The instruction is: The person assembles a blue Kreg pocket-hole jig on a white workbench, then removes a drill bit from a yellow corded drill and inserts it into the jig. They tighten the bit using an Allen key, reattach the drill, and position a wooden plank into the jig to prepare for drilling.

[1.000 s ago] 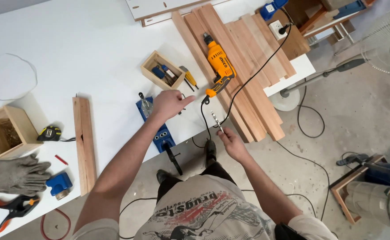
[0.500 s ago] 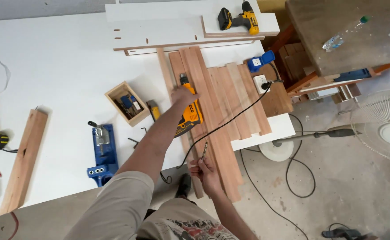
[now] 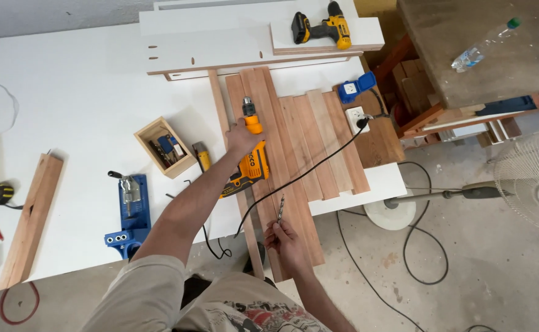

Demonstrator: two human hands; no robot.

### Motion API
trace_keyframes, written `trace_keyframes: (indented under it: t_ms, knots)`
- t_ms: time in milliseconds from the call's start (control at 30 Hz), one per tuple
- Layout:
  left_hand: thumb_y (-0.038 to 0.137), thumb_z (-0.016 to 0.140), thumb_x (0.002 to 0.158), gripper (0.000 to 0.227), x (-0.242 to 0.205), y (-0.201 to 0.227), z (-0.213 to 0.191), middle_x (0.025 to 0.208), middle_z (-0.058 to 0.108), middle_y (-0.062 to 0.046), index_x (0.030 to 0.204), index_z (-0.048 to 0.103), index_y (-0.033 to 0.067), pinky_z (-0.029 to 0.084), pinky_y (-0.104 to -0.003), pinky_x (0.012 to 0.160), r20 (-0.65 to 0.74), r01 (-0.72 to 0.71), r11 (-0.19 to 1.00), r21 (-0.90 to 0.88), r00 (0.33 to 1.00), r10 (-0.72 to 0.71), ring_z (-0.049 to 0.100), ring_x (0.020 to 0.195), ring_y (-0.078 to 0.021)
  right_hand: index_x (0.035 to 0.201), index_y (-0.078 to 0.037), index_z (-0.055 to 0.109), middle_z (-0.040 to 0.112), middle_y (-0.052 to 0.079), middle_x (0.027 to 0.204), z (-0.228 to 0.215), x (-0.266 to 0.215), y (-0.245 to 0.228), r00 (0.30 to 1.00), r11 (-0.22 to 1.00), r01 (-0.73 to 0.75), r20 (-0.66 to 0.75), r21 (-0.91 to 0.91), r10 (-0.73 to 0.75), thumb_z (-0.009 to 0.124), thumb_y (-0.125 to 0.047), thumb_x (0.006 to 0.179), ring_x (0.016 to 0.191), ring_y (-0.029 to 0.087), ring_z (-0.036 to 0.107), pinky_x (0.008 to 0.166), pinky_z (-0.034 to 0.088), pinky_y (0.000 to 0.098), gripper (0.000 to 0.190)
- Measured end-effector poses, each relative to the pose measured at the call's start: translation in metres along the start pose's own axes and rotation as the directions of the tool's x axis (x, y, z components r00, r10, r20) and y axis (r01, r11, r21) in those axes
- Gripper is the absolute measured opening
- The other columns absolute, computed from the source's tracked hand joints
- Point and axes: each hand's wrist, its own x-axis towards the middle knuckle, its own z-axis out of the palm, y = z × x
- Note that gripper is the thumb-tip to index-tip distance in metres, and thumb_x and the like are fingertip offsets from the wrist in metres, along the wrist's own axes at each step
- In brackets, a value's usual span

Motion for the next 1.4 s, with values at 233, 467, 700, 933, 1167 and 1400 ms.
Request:
trace_keyframes:
  t_ms: [233, 467, 700, 933, 1167, 1400]
  knots:
    - [0.041, 0.085, 0.08, 0.075, -0.096, -0.003, -0.089, 0.117, 0.064, -0.011, 0.134, 0.049, 0.0044, 0.057, -0.046, 0.093, 0.177, -0.123, 0.868, -0.481, 0.956, 0.234, 0.065, 0.115, -0.028, 0.107, -0.006, 0.063, 0.06, 0.005, 0.077, -0.002, 0.01, 0.001, 0.999, 0.997, 0.036, -0.008, -0.074, -0.036, 0.043, -0.018, 0.11, 0.055, 0.013, 0.057, 0.051, 0.05, 0.0245, 0.023]
    - [0.013, 0.084, 0.071, 0.068, -0.224, -0.094, -0.172, 0.111, 0.07, -0.017, 0.132, 0.056, 0.0002, 0.062, -0.049, 0.083, 0.284, 0.147, 0.285, -0.947, 0.798, 0.532, 0.071, 0.099, -0.0348, 0.11, -0.004, 0.062, 0.053, 0.009, 0.076, 0.05, -0.019, -0.011, 0.974, 0.98, 0.194, 0.11, 0.05, -0.198, 0.044, -0.012, 0.106, 0.053, 0.016, 0.049, 0.05, 0.044, 0.0272, 0.021]
    - [0.005, 0.097, 0.052, 0.078, -0.346, -0.207, -0.208, 0.096, 0.074, -0.025, 0.121, 0.062, -0.005, 0.063, -0.05, 0.074, 0.263, 0.127, 0.245, -0.961, 0.685, 0.679, 0.075, 0.087, -0.0379, 0.122, 0.009, 0.071, 0.063, 0.019, 0.093, 0.134, -0.074, 0.007, 0.859, 0.875, 0.459, 0.328, -0.154, -0.392, 0.061, -0.006, 0.099, 0.085, 0.025, 0.061, 0.081, 0.054, 0.0359, 0.029]
    - [0.03, 0.081, 0.082, 0.052, -0.408, -0.252, -0.237, 0.096, 0.072, -0.028, 0.118, 0.067, -0.0049, 0.063, -0.051, 0.074, 0.19, 0.174, 0.087, -0.981, 0.771, 0.608, 0.075, 0.084, -0.0394, 0.122, 0.01, 0.067, 0.071, 0.029, 0.095, 0.229, -0.136, 0.0, 0.759, 0.827, 0.562, 0.397, -0.001, -0.516, 0.064, 0.0, 0.094, 0.081, 0.028, 0.072, 0.071, 0.063, 0.04, 0.03]
    - [0.037, 0.072, 0.088, 0.047, -0.445, -0.271, -0.265, 0.092, 0.077, -0.022, 0.111, 0.074, -0.0045, 0.062, -0.041, 0.07, 0.258, 0.122, 0.28, -0.952, 0.811, 0.525, 0.075, 0.081, -0.0271, 0.12, 0.016, 0.061, 0.07, 0.028, 0.088, 0.295, -0.172, -0.001, 0.593, 0.74, 0.67, 0.556, 0.061, -0.583, 0.059, 0.003, 0.097, 0.078, 0.032, 0.076, 0.07, 0.068, 0.0496, 0.026]
    - [0.033, 0.073, 0.086, 0.042, -0.451, -0.264, -0.286, 0.085, 0.073, -0.018, 0.107, 0.075, -0.0037, 0.057, -0.037, 0.064, 0.288, 0.071, 0.406, -0.911, 0.815, 0.503, 0.069, 0.074, -0.0223, 0.119, 0.011, 0.064, 0.071, 0.022, 0.093, 0.315, -0.176, 0.002, 0.587, 0.744, 0.668, 0.636, -0.03, -0.501, 0.062, -0.001, 0.098, 0.082, 0.024, 0.075, 0.077, 0.067, 0.0438, 0.024]
